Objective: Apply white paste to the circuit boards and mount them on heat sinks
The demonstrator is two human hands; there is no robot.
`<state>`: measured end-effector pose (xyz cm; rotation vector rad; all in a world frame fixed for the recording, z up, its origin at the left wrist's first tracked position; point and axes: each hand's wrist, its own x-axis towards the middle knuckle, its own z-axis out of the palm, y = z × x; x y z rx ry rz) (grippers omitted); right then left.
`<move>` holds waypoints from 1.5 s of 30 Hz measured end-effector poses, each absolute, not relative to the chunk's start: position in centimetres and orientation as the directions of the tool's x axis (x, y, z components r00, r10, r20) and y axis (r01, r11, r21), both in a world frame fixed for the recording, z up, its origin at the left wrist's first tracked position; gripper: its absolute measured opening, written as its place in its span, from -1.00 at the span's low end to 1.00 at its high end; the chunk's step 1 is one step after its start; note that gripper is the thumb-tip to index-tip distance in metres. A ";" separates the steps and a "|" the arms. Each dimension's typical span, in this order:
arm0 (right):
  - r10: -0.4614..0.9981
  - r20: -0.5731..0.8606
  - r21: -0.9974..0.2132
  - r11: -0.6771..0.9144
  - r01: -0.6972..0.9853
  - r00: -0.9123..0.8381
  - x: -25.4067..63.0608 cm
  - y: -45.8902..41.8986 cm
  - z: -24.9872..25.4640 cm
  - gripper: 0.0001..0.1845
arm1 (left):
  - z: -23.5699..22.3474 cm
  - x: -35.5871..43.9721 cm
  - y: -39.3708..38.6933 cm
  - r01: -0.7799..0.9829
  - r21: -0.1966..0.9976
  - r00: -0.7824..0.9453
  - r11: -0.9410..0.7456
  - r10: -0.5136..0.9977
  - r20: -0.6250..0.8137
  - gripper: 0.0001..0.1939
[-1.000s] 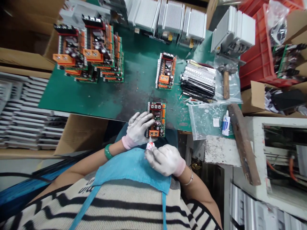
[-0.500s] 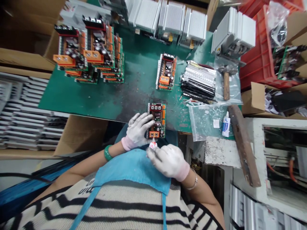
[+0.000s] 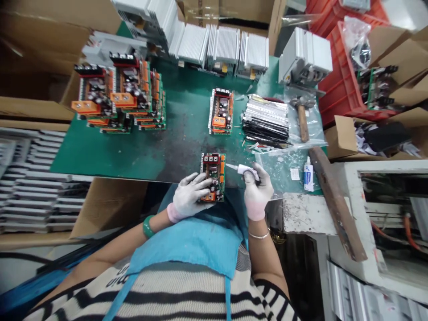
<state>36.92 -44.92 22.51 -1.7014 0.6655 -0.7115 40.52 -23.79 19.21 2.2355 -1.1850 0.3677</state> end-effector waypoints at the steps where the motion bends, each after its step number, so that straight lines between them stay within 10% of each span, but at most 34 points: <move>1: -0.746 0.137 -0.968 -0.242 -0.073 0.652 37.6 -44.9 22.4 -0.62 | 19.2 40.6 -23.7 -0.822 0.362 0.569 -0.440 -0.671 0.476 -0.70; 45: -0.617 0.297 -0.834 -0.539 -0.117 0.728 37.7 -45.5 21.6 -0.74 | 18.5 40.8 -23.3 -0.835 0.350 0.547 -0.425 -0.710 0.444 -0.78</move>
